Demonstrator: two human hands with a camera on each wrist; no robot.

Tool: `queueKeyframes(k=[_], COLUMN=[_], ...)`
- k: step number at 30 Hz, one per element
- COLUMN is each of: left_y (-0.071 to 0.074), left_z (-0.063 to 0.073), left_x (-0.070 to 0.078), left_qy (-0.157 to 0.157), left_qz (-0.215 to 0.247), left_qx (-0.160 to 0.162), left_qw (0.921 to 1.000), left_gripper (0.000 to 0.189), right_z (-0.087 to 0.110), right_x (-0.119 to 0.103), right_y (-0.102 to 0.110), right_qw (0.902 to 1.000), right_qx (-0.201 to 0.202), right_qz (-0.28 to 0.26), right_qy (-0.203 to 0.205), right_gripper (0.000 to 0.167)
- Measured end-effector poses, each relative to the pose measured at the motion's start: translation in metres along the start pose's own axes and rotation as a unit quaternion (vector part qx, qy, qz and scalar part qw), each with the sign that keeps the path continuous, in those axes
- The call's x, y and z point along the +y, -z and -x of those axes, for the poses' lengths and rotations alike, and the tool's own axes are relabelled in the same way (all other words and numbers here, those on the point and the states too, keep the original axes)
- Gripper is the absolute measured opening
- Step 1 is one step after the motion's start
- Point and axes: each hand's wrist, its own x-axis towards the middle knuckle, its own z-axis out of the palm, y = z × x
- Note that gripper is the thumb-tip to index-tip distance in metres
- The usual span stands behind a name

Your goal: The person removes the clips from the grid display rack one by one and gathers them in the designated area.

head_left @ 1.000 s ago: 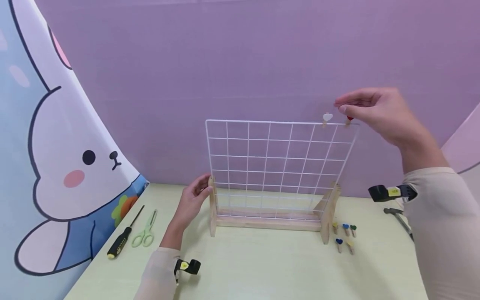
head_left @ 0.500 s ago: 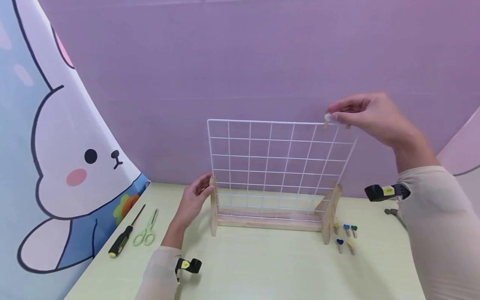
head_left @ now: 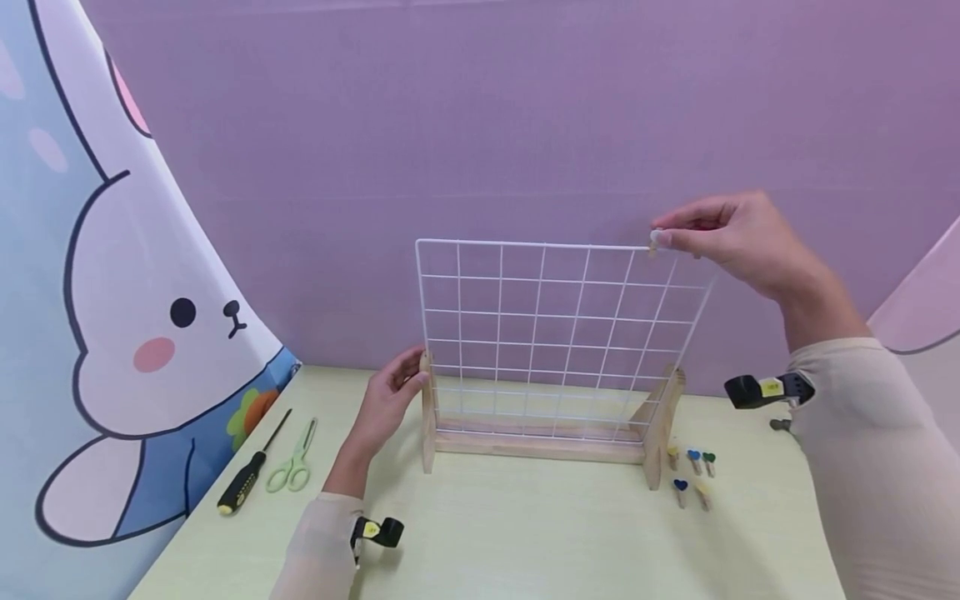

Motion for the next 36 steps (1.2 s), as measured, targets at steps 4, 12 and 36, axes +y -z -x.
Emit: queueKeyframes(k=[4,12,36], left_y=[-0.0004,-0.0012,0.0011], left_z=[0.0007,0.0011,0.0016], left_x=[0.0005,0.0011,-0.0002], left_qy=[0.003,-0.002,-0.002], left_qz=[-0.002,0.0,-0.005], left_qx=[-0.001,-0.001,0.0], left_qw=[1.0,1.0,1.0], left_gripper=[0.051,0.051,0.051], right_z=[0.0016,0.002,0.0024], right_x=[-0.0007,-0.0013,-0.0059], right_y=[-0.0016,-0.0037,-0.0064], right_qw=[0.9999,0.9994,0.998], right_qx=[0.012,0.033,0.059], right_qz=[0.008,0.002,-0.017], right_qy=[-0.006,-0.001,0.015], right_gripper=[0.031,0.028,0.023])
